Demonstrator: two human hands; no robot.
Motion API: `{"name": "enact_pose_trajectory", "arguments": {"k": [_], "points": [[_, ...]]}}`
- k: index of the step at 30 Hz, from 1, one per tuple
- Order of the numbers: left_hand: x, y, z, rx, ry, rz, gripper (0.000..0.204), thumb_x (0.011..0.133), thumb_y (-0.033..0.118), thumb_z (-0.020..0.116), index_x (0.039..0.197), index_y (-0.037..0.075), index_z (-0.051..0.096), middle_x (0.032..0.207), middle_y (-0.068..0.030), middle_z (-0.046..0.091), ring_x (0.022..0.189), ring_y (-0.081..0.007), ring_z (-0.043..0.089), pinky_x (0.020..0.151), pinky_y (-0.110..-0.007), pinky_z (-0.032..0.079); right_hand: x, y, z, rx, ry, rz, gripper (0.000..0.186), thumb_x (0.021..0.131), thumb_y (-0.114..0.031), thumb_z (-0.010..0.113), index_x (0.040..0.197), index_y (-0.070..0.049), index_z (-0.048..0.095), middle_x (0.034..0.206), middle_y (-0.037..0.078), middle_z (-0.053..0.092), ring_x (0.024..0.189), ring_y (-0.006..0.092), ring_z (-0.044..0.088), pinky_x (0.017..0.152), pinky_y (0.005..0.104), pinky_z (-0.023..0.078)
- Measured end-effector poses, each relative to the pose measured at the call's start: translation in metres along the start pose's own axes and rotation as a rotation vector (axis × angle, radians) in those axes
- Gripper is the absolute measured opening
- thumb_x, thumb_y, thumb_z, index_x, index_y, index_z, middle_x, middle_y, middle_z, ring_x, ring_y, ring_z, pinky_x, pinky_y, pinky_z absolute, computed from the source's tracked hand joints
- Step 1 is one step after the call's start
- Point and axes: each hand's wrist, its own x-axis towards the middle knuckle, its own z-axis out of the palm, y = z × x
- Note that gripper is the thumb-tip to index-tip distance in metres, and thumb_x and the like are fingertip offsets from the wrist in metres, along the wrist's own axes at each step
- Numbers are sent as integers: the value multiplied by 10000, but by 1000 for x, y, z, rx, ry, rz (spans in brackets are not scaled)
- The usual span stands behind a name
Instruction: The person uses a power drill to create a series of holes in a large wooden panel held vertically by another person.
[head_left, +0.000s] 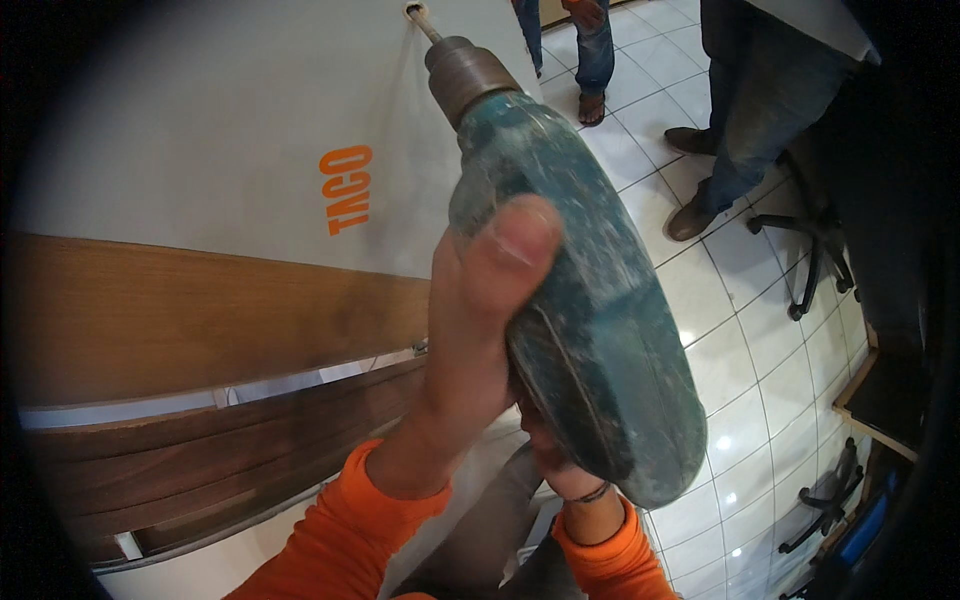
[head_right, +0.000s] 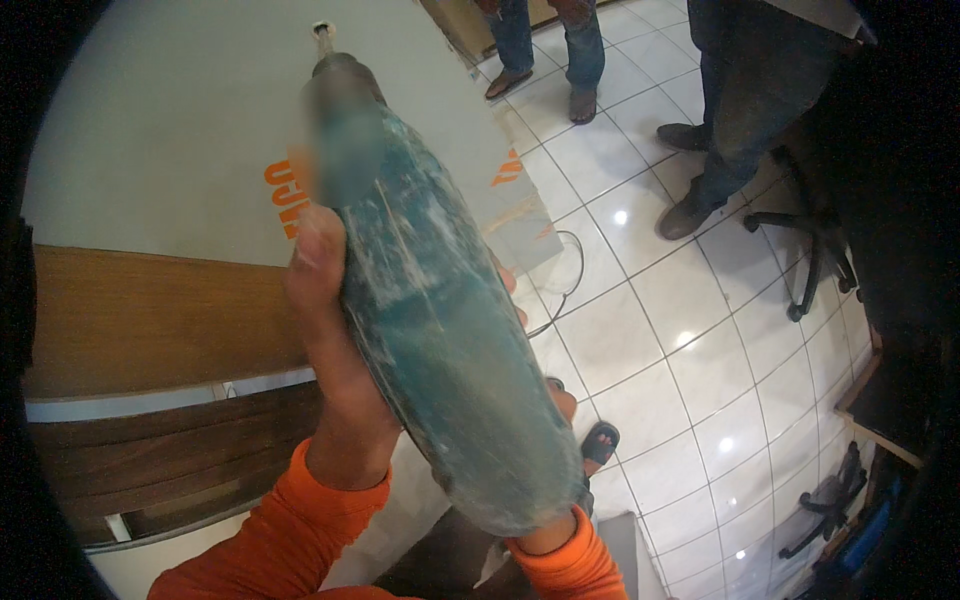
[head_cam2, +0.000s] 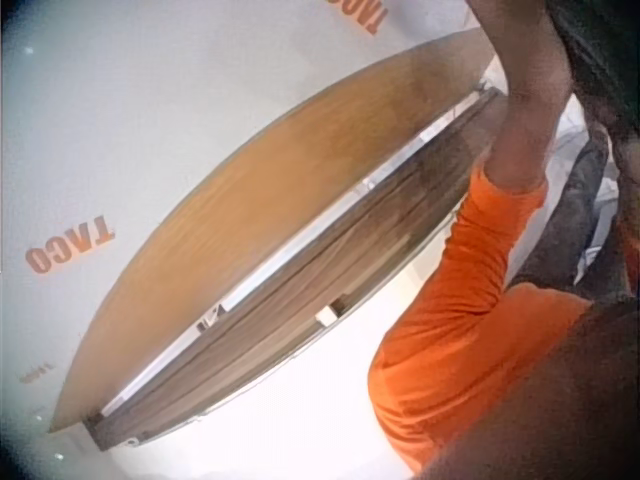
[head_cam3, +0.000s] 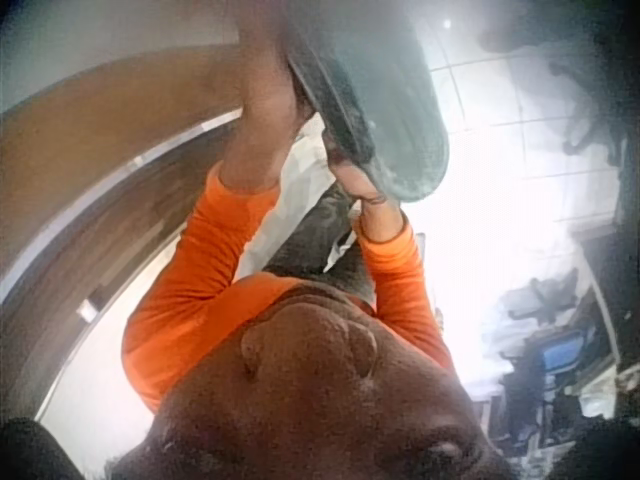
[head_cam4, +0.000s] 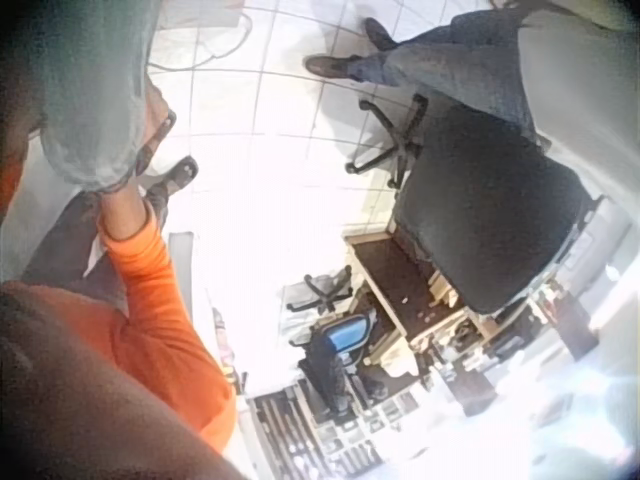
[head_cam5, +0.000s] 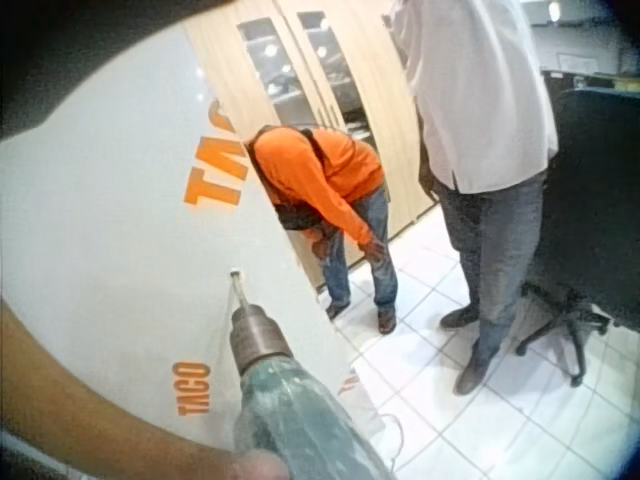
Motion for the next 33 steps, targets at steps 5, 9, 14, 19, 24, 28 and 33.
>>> {"name": "enact_pose_trajectory", "arguments": {"k": [5,9,14,19,24,28,33], "points": [[-1,-4,4,-32,-32,4,519,797,443,704,1055,24,539,922,-43,582,811,-115,593,706,-257,509,0,-10,1,-49,17,-83,513,959,-326,581,1395,-104,429,1210,107,586,939,198,587,748,307,483],[-1,-11,2,1,11,10,495,802,430,701,1040,23,550,913,-42,589,805,-117,593,713,-260,506,2,-3,2,36,34,-131,513,962,-351,569,1393,-110,429,1215,112,582,915,200,586,721,307,481],[0,-16,-3,16,40,-10,485,810,425,695,1037,20,554,915,-44,596,812,-119,592,723,-264,502,4,21,4,167,50,-193,515,966,-381,555,1391,-118,429,1221,117,577,885,203,585,687,307,480],[-1,-16,-8,32,33,-36,474,815,422,691,1029,21,559,912,-41,600,802,-116,596,715,-261,501,2,28,7,394,8,-190,512,975,-408,529,1390,-124,428,1237,121,567,879,206,578,689,314,475],[1,-16,-13,20,23,-56,466,822,421,686,1032,24,559,914,-42,603,803,-116,595,730,-264,499,-3,24,-6,98,8,-22,490,982,-387,523,1391,-132,435,1258,112,558,925,205,566,742,323,464],[0,-15,-13,22,20,-43,455,836,416,672,1044,28,557,920,-41,602,822,-113,591,751,-265,493,-7,21,-6,147,-2,61,482,983,-387,518,1385,-130,451,1258,107,565,921,205,569,738,318,464],[-2,-13,-10,57,-31,-23,458,848,429,661,1049,32,555,931,-38,598,831,-110,586,750,-258,487,-3,25,5,366,4,-139,487,978,-388,527,1384,-130,452,1247,110,576,914,206,582,702,310,472]]}}
